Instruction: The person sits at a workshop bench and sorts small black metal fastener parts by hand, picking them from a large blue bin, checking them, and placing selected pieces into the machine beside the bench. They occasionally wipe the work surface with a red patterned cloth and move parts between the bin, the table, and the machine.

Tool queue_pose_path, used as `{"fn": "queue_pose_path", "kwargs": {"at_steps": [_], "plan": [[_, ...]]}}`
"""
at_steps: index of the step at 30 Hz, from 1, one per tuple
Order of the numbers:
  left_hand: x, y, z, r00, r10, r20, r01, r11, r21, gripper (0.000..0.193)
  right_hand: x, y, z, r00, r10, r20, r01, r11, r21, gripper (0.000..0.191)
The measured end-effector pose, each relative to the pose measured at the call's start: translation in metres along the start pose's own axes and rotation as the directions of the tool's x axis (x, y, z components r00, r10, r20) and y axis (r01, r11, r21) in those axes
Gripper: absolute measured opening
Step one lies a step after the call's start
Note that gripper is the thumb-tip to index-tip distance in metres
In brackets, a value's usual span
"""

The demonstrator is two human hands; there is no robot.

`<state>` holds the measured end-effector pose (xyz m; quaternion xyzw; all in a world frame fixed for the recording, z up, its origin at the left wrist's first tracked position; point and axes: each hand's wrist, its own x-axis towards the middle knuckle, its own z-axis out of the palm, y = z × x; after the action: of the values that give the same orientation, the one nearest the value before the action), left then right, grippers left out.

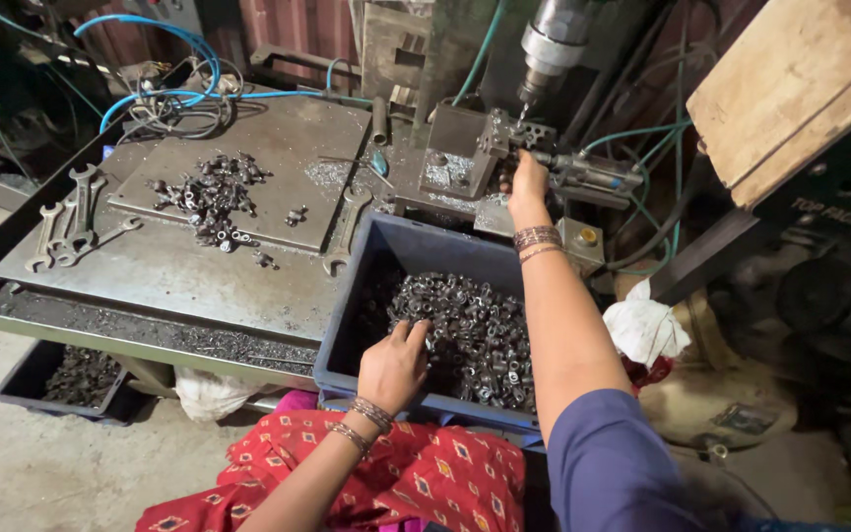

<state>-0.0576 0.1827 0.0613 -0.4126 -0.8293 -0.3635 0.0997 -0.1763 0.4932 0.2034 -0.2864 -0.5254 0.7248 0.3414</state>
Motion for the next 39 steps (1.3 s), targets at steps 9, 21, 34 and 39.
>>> {"fn": "queue_pose_path", "kwargs": {"at_steps": [9,21,34,39], "plan": [[0.000,-0.001,0.006,1.000,0.000,0.025,0.000,1.000,0.011,0.047,0.008,-0.001,-0.020,0.904,-0.284,-0.320,0.168,0.923,-0.346,0.046],[-0.004,-0.007,0.004,1.000,-0.024,-0.010,0.023,0.993,-0.119,0.040,-0.135,0.035,-0.106,0.854,0.106,0.509,0.435,0.389,-0.812,0.035],[-0.011,-0.008,-0.011,0.991,0.132,-0.037,-0.137,0.927,-0.348,0.035,-0.238,0.128,-0.127,0.776,0.094,0.623,0.156,0.929,-0.335,0.035],[-0.008,-0.008,-0.010,1.000,0.020,-0.019,-0.026,0.908,-0.419,0.035,-0.233,0.144,-0.134,0.825,0.134,0.549,0.058,0.946,-0.318,0.024]]}}
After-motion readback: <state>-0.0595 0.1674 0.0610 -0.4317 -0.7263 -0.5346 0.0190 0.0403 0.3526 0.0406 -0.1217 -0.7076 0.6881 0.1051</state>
